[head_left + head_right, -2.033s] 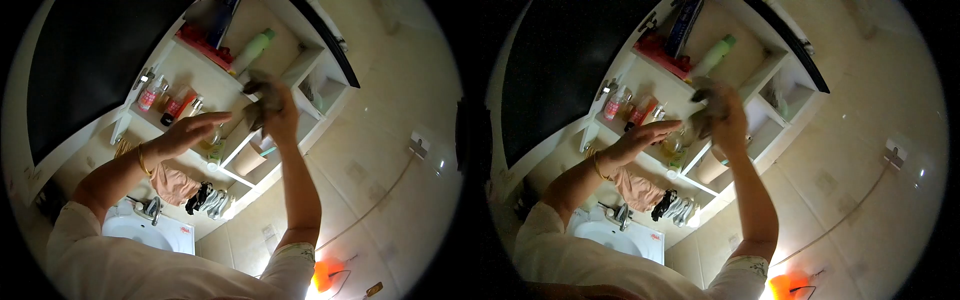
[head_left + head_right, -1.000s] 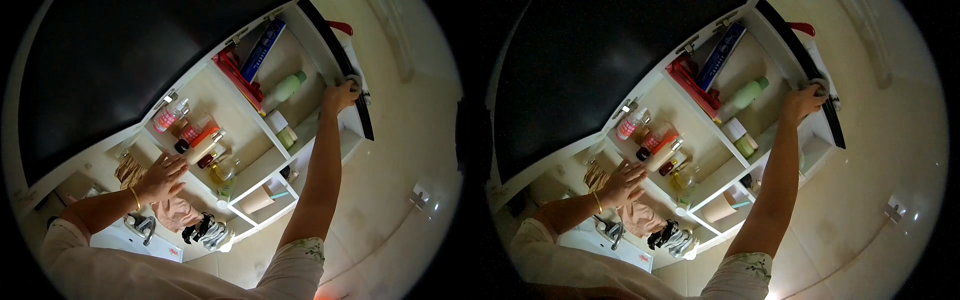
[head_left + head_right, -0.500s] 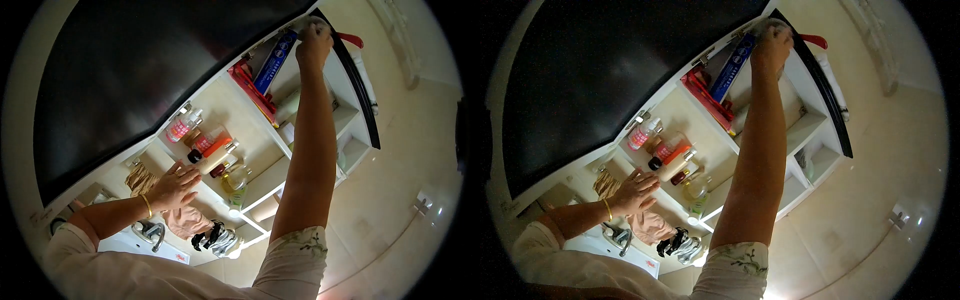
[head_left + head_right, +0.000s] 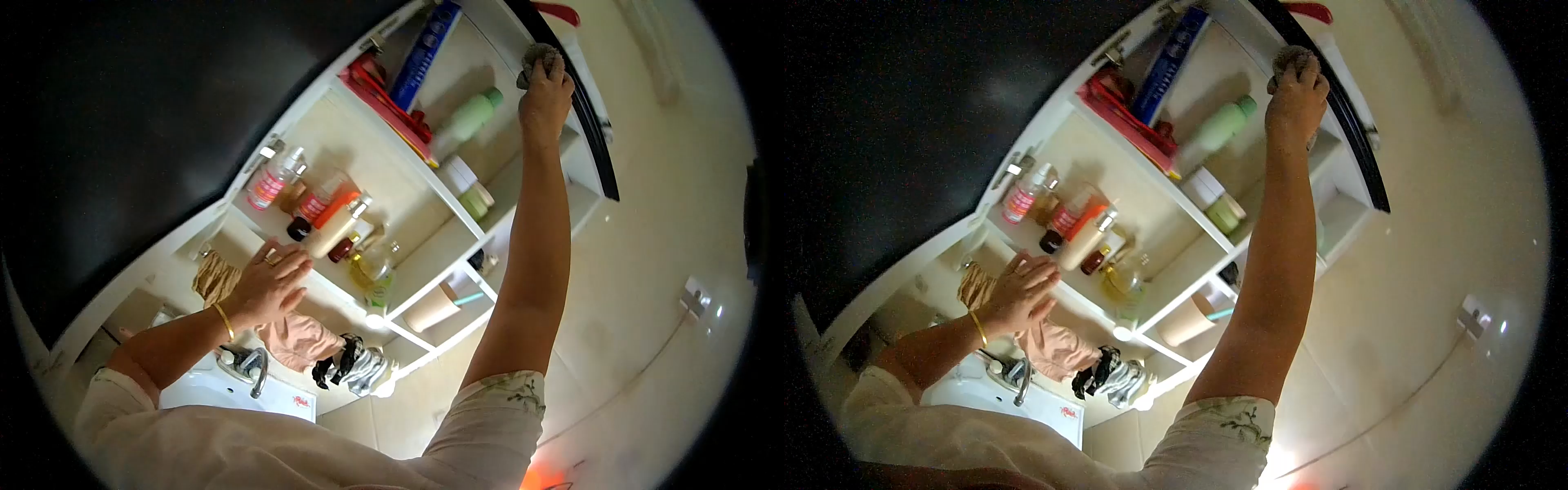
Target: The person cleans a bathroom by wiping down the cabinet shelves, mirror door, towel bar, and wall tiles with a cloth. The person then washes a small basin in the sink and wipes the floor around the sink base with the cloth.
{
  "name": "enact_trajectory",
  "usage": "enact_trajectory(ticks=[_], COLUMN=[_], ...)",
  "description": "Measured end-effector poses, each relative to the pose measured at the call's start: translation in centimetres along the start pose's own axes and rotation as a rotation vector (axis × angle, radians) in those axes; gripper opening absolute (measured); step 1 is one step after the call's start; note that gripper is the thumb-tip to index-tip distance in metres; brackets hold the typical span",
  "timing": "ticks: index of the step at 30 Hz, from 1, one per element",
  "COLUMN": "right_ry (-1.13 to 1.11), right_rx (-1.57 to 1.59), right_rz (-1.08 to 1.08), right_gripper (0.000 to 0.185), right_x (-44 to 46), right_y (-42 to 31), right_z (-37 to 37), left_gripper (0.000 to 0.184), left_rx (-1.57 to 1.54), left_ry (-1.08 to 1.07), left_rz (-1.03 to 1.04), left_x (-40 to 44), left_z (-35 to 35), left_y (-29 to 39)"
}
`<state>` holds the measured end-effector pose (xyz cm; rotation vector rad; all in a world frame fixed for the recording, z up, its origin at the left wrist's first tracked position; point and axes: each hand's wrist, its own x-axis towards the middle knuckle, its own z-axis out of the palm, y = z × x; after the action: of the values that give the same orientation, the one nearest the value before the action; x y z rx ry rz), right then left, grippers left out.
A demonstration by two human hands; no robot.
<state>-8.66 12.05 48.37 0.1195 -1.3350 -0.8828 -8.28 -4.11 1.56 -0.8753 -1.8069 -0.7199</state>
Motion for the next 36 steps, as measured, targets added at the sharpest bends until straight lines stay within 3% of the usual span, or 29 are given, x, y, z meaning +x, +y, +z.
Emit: enact_trajectory(ticks=[7,14,20,22,25,32,35,36], right_ry=[-0.119,-0.028,-0.199,-0.184,-0.331,-0.321,-0.339,-0.314], right_rx=[-0.081,0.083,0.161,0.11,0.228,0.227,0.358,0.288], right_rz=[0.167,0.122,0.242,0.076,0.173,0.156,0.404,0.391], right_gripper=[0.048,0.047,0.043,0.045,0.05,0.047,0.045,0.044], right_x=[-5.6,-6.2,-10.4,-13.3,-16.6,-18.6,-15.9,-16.5], right_y=[7.4,11.8,8.1,6.0,3.3,2.3,4.6,4.2], right_z=[-1.3,0.6,-3.4,-5.2,-7.8,-8.2,-6.7,-6.6], left_gripper=[0.039,0.038,0.038,0.038,0.044,0.047,0.05,0.05], left_rx=[0.001,0.025,0.018,0.023,-0.002,0.002,0.031,0.027], left_ry=[0.022,0.032,0.055,0.065,0.056,0.053,0.051,0.053], left_rz=[-0.006,-0.002,-0.001,0.002,0.003,0.009,0.034,0.034], left_x=[0.1,0.3,0.1,0.2,0.1,0.0,0.0,-0.1], left_z=[0.2,0.4,0.7,0.8,0.8,1.0,1.0,1.0], left_y=[0.2,0.3,0.5,0.5,0.5,0.5,0.4,0.4])
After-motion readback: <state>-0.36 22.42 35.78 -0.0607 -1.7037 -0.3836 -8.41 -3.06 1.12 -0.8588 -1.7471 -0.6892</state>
